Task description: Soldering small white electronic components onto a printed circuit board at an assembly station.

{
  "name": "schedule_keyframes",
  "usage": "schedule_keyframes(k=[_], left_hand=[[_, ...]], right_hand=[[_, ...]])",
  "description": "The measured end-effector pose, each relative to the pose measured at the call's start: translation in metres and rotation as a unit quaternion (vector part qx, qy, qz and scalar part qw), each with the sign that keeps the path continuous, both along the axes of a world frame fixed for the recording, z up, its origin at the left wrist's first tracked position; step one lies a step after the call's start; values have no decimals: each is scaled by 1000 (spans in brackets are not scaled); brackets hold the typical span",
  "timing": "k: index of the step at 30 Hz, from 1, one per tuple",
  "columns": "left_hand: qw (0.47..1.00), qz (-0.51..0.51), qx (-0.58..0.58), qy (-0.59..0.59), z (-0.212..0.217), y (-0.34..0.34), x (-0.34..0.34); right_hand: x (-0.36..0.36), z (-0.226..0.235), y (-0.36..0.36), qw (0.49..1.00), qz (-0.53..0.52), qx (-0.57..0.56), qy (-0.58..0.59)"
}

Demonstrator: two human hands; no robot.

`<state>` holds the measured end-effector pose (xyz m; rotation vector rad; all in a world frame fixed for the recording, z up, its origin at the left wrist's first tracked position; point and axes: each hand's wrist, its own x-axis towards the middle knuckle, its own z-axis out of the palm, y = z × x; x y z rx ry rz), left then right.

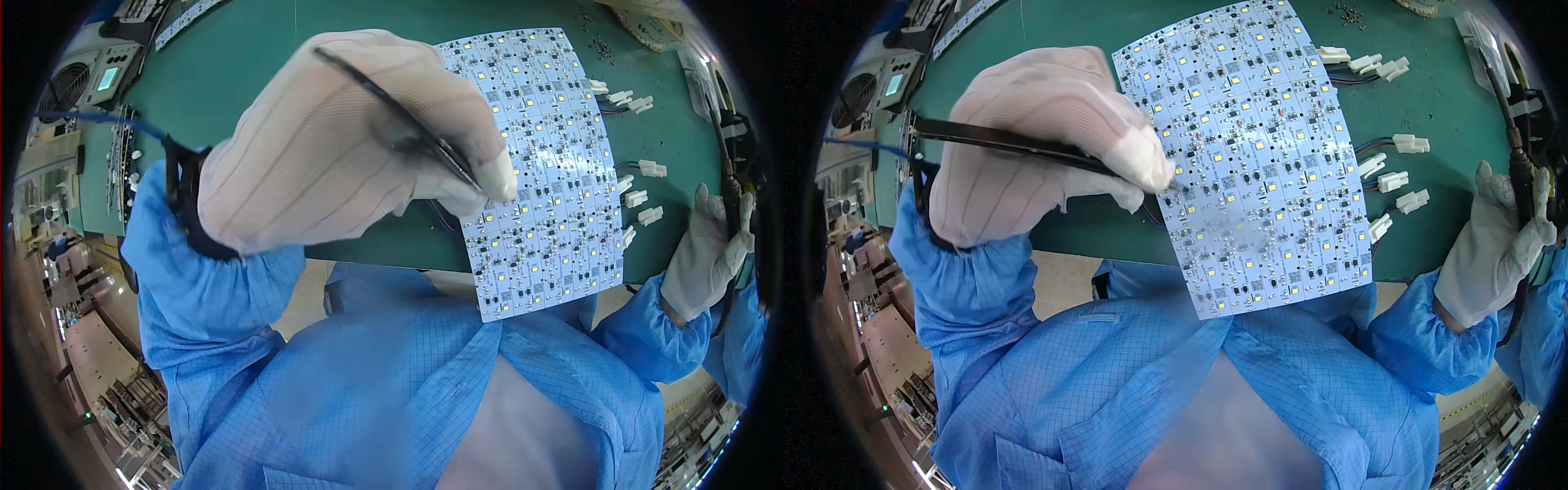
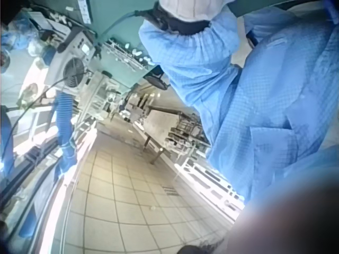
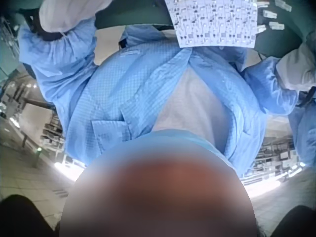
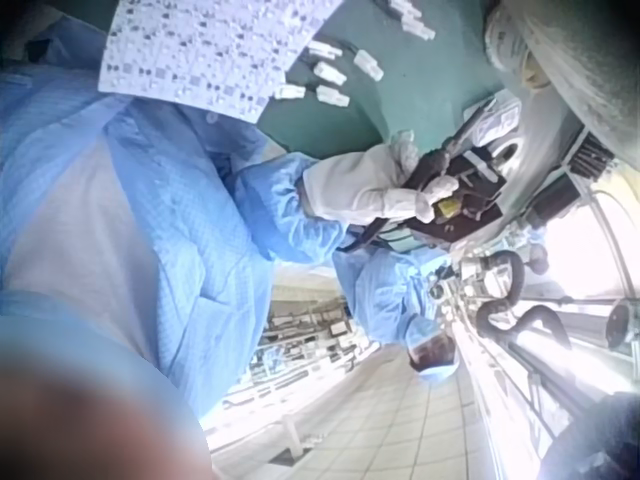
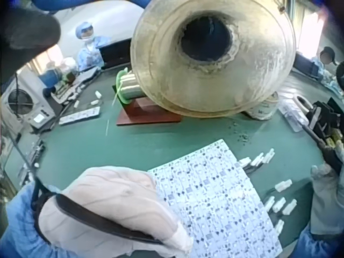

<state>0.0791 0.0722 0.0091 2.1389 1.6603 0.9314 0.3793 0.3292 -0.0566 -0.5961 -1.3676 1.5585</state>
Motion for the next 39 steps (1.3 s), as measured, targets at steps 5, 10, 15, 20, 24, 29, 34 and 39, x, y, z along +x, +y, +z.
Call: schedule_keyframes(k=[5, 10, 15, 20, 24, 29, 34, 39], left_hand=[[935, 268, -37, -228, 3, -22, 48], [851, 477, 14, -220, 4, -39, 95], [811, 535, -18, -236, 8, -30, 109], [834, 514, 3, -199, -4, -25, 114], [837, 505, 56, -203, -19, -22, 113], [842, 500, 77, -185, -16, -24, 110], [815, 527, 8, -240, 10, -32, 109], [912, 368, -19, -183, -3, -43, 66]], right_hand=[[10, -5, 1, 1000, 2, 2, 4], [5, -2, 0, 999, 6, -19, 31], [13, -8, 13, 983, 140, -30, 119], [15, -10, 15, 979, 146, -19, 138], [10, -10, 9, 976, 160, -23, 144], [8, -10, 6, 993, 72, 13, 97], [3, -9, 4, 992, 71, -20, 106], [-2, -5, -4, 993, 78, 9, 88]])
